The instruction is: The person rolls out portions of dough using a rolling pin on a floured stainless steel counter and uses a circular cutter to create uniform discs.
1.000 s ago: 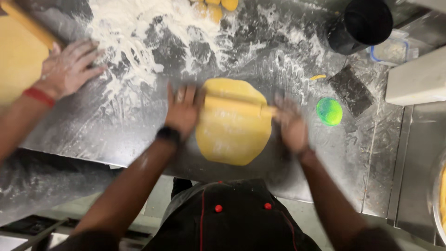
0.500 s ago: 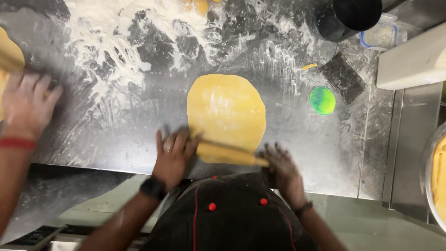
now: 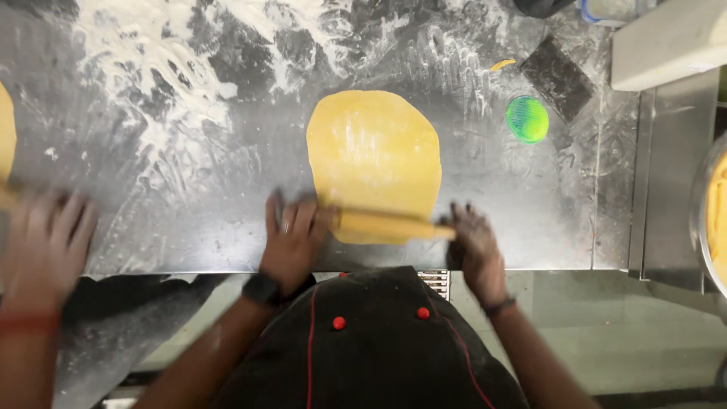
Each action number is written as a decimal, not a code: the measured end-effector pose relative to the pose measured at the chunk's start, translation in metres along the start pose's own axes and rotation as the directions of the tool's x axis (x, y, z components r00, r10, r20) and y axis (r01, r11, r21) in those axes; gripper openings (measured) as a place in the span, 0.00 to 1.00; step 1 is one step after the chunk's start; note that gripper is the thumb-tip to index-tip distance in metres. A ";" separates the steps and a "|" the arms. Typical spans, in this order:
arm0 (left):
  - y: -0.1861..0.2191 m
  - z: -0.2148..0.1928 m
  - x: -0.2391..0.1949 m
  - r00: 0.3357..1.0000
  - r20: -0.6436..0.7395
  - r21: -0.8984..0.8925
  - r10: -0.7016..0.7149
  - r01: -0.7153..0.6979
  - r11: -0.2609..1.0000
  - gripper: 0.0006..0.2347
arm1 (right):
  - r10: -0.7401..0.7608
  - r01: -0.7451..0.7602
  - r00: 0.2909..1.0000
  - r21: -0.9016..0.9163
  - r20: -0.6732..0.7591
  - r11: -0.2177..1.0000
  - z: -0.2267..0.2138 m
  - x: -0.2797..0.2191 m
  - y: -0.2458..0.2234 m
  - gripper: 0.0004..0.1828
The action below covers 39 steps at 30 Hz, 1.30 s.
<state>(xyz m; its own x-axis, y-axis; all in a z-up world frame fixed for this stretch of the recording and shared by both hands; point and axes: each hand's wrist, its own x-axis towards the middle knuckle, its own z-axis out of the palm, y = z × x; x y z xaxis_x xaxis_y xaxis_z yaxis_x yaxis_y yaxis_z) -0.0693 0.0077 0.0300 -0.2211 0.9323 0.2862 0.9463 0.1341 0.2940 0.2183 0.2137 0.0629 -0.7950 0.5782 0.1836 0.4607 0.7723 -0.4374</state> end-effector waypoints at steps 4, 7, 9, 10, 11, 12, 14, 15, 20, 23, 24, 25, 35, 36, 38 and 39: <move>-0.001 -0.012 -0.020 0.995 0.098 -0.029 -0.032 0.035 0.999 0.27 | 0.074 -0.067 0.994 0.101 -0.075 0.993 0.005 -0.032 -0.034 0.16; -0.029 0.005 0.027 0.993 0.000 -0.050 0.119 -0.119 0.992 0.25 | 0.047 -0.044 0.994 0.028 -0.099 0.999 0.006 0.000 0.010 0.16; -0.044 0.029 0.087 0.987 -0.057 0.036 0.151 -0.149 0.988 0.22 | 0.005 -0.013 0.995 -0.081 -0.097 0.997 0.006 0.046 0.052 0.16; -0.046 0.039 0.108 0.991 -0.042 0.106 0.126 -0.121 0.987 0.22 | 0.028 -0.038 0.994 -0.092 -0.103 0.995 0.009 0.067 0.065 0.15; -0.044 0.042 0.109 0.991 -0.039 0.104 0.131 -0.126 0.986 0.22 | 0.051 -0.062 0.993 -0.104 -0.109 0.993 0.012 0.079 0.073 0.17; -0.042 0.046 0.112 0.995 -0.020 0.109 0.096 -0.094 0.990 0.20 | 0.054 -0.066 0.992 -0.104 -0.113 0.992 0.015 0.075 0.071 0.17; -0.039 0.045 0.095 0.998 0.007 0.079 0.062 -0.063 0.995 0.19 | 0.025 -0.037 0.998 -0.195 -0.063 0.980 0.023 0.053 0.052 0.28; -0.032 0.037 0.063 0.998 0.015 0.043 0.063 -0.064 0.997 0.20 | 0.030 -0.041 0.997 -0.158 -0.068 0.987 0.022 0.031 0.036 0.28; -0.017 -0.005 -0.033 0.977 0.206 0.006 -0.059 0.060 0.998 0.26 | 0.131 -0.131 0.989 -0.001 -0.063 0.991 0.011 -0.037 -0.045 0.21; -0.031 -0.005 -0.023 0.994 0.105 0.050 -0.020 0.015 0.999 0.26 | 0.092 -0.093 0.996 0.075 0.021 0.993 0.013 0.010 -0.020 0.25; -0.048 0.002 -0.001 1.000 0.006 0.098 0.003 -0.004 0.995 0.25 | -0.016 0.016 1.000 0.014 0.010 1.000 0.016 0.038 -0.002 0.26; -0.063 0.008 0.019 0.999 -0.008 0.081 -0.049 0.050 0.995 0.23 | -0.124 0.124 0.992 -0.047 0.006 0.991 0.021 0.072 0.016 0.28; -0.099 0.032 0.116 0.972 -0.013 0.223 -0.237 0.234 0.946 0.19 | -0.235 0.232 0.972 0.119 0.017 0.966 0.037 0.196 0.093 0.18; -0.076 0.028 0.081 0.971 0.006 0.166 -0.238 0.234 0.958 0.18 | -0.298 0.298 0.954 0.015 0.031 0.955 0.037 0.158 0.088 0.21; -0.030 0.014 0.025 0.975 -0.018 0.227 -0.220 0.218 0.949 0.25 | -0.144 0.137 0.988 0.128 0.047 0.982 0.026 0.072 0.064 0.26; -0.012 0.006 0.007 0.973 -0.013 0.148 -0.231 0.230 0.962 0.24 | -0.081 0.077 0.996 0.111 0.037 0.991 0.022 0.040 0.043 0.24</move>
<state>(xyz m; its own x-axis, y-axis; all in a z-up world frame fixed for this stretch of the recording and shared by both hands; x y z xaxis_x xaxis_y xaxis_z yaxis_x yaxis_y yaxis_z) -0.0809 0.0147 0.0229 -0.4364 0.8719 0.2223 0.8943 0.3933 0.2134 0.1981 0.2643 0.0316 -0.8439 0.5032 0.1858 0.3516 0.7805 -0.5170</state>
